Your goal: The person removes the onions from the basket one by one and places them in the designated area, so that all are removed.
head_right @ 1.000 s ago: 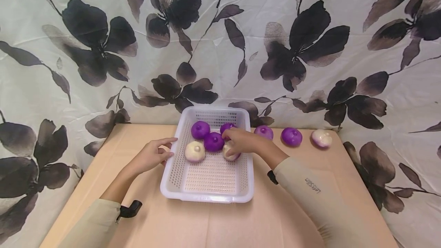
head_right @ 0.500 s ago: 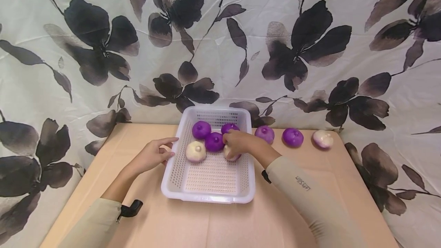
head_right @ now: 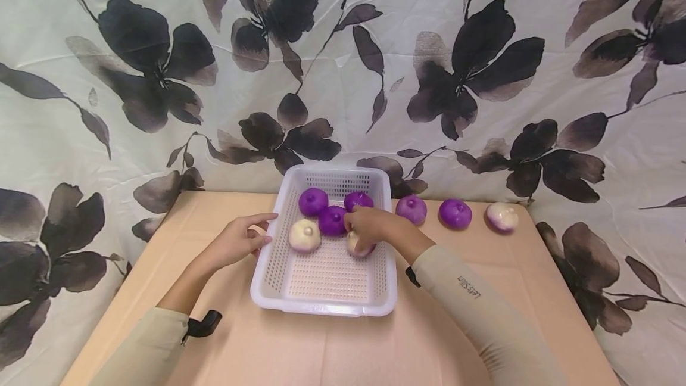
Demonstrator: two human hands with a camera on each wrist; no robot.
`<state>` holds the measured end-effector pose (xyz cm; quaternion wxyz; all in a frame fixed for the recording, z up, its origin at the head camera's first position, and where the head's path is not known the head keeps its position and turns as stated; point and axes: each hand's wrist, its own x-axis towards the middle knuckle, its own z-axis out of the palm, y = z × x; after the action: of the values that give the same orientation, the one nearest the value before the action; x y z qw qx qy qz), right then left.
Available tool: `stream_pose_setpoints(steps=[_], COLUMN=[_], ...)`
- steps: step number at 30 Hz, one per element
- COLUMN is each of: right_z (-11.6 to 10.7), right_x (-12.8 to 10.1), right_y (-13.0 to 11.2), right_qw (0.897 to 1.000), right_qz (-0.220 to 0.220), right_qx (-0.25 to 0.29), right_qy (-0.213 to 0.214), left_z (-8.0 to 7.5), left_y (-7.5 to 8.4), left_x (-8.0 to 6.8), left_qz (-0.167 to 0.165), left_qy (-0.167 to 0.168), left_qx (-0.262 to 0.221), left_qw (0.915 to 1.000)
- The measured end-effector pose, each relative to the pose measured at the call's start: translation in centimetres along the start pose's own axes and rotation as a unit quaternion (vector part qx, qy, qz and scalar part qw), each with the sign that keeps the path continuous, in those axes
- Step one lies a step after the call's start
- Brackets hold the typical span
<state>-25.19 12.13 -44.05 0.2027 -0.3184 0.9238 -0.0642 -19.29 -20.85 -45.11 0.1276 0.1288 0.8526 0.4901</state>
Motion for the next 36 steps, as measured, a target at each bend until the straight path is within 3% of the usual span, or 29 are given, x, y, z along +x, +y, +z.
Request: stream_pose_setpoints(steps=[9, 23, 36], right_z=[0.3, 1.1, 1.9], right_x=[-0.3, -0.5, -0.4], right_y=[-0.4, -1.0, -2.0], right_qw=[0.999, 0.998, 0.993], right_qz=[-0.006, -0.021, -0.031], right_qx=[0.029, 0.032, 0.038], right_qy=[-0.031, -0.057, -0.109], left_z=[-0.1, -0.2, -0.3], left_y=[0.2, 0.4, 0.4], left_x=[0.1, -0.1, -0.2], left_qz=[-0.001, -0.004, -0.009], left_qy=[-0.001, -0.006, -0.007], left_qx=[0.005, 0.004, 0.001], left_qw=[1.0000, 1.0000, 0.9999])
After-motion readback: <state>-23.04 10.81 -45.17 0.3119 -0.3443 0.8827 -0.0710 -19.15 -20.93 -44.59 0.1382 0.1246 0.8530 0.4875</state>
